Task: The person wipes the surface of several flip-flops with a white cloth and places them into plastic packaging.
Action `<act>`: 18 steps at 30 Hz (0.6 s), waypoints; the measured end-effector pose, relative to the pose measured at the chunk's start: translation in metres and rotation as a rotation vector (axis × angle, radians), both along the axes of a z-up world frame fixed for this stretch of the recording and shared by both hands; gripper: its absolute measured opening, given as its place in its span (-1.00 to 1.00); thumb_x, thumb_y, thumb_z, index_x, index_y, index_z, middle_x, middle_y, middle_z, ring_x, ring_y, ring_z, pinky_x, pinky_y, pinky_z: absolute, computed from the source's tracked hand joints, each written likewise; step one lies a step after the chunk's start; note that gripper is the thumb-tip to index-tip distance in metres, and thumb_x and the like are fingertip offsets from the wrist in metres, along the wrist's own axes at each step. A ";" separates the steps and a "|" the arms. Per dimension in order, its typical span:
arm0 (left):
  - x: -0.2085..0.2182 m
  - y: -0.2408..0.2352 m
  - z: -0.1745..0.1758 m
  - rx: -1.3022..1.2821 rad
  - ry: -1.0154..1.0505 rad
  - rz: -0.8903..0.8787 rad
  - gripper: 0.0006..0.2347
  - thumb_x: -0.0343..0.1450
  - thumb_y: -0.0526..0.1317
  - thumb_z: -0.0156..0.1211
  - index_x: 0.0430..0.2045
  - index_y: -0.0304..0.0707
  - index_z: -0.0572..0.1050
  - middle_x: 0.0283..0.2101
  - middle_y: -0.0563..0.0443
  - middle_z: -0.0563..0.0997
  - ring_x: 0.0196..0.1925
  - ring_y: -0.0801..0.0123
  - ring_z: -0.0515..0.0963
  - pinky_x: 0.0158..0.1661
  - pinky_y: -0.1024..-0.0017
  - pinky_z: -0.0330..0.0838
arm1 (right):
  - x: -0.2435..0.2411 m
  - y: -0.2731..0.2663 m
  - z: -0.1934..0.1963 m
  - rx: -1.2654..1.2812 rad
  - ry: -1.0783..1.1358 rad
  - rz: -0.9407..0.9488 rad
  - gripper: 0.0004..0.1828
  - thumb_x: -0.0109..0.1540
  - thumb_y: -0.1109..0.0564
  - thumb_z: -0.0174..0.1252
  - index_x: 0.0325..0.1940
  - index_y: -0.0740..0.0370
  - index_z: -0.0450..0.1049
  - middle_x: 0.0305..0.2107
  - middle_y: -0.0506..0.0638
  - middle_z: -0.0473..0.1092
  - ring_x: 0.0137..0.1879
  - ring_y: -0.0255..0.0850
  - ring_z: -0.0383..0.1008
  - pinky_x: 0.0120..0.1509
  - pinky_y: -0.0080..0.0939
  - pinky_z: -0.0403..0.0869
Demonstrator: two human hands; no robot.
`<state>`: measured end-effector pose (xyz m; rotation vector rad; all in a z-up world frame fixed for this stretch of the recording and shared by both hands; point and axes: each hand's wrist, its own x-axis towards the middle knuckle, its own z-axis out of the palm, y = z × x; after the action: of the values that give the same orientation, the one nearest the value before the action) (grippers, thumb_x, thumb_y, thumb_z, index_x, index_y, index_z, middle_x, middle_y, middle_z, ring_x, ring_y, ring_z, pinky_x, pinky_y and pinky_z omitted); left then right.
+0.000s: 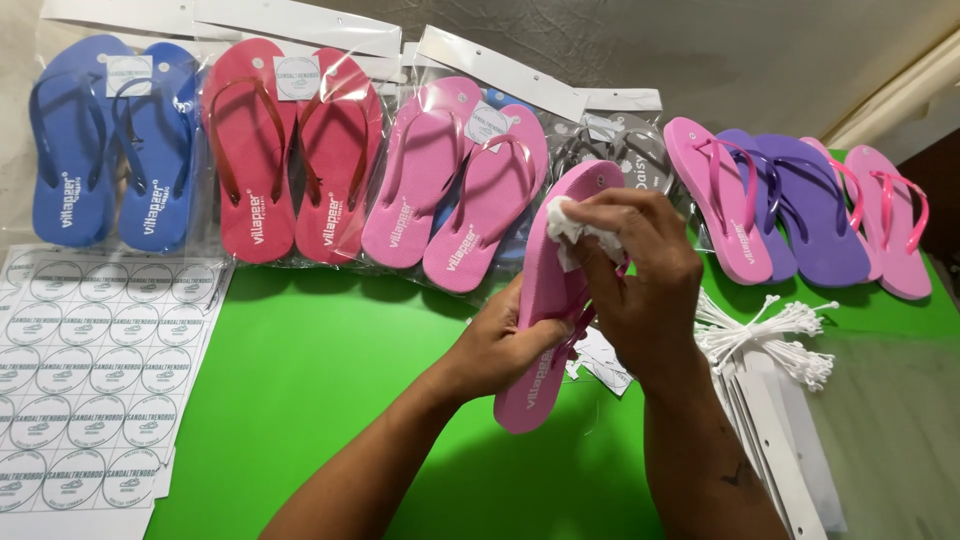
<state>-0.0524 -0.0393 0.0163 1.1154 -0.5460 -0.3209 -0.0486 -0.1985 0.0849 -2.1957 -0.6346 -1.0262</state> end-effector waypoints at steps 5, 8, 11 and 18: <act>-0.009 0.001 0.012 0.047 -0.022 -0.033 -0.82 0.39 -0.44 0.17 -0.16 -0.24 0.49 -0.39 0.03 0.60 -0.31 0.48 0.53 -0.17 0.38 0.51 | 0.002 -0.016 0.005 0.108 0.026 -0.051 -0.88 0.37 0.24 0.27 -0.01 0.30 0.61 -0.20 0.16 0.44 0.00 0.12 0.52 0.21 0.06 0.41; -0.009 0.001 0.013 0.077 -0.034 -0.042 -0.84 0.39 -0.43 0.14 -0.19 -0.24 0.49 -0.43 0.01 0.58 -0.35 0.46 0.51 -0.18 0.37 0.50 | 0.009 -0.029 -0.003 0.117 0.029 -0.135 -0.87 0.36 0.24 0.36 -0.02 0.31 0.61 -0.21 0.15 0.44 0.01 0.13 0.52 0.20 0.05 0.42; -0.003 0.000 0.003 0.082 -0.033 -0.043 -0.85 0.41 -0.42 0.14 -0.19 -0.22 0.49 -0.43 0.04 0.58 -0.34 0.47 0.50 -0.17 0.38 0.49 | 0.009 -0.033 -0.005 0.098 0.041 -0.274 -0.85 0.37 0.22 0.39 0.01 0.30 0.62 -0.23 0.15 0.42 -0.07 0.11 0.49 0.13 0.09 0.40; 0.005 -0.005 -0.007 0.158 -0.042 0.014 -0.72 0.45 -0.31 0.04 0.06 -0.27 0.31 -0.15 -0.06 0.47 -0.17 0.32 0.54 -0.15 0.30 0.58 | -0.007 -0.009 0.011 -0.155 0.085 0.127 -0.81 0.31 0.23 0.31 0.01 0.25 0.56 -0.14 0.14 0.50 -0.03 -0.06 0.54 0.03 -0.07 0.50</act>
<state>-0.0472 -0.0440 0.0094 1.2809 -0.5564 -0.3334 -0.0557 -0.2076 0.0960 -2.2852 -0.8267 -0.8386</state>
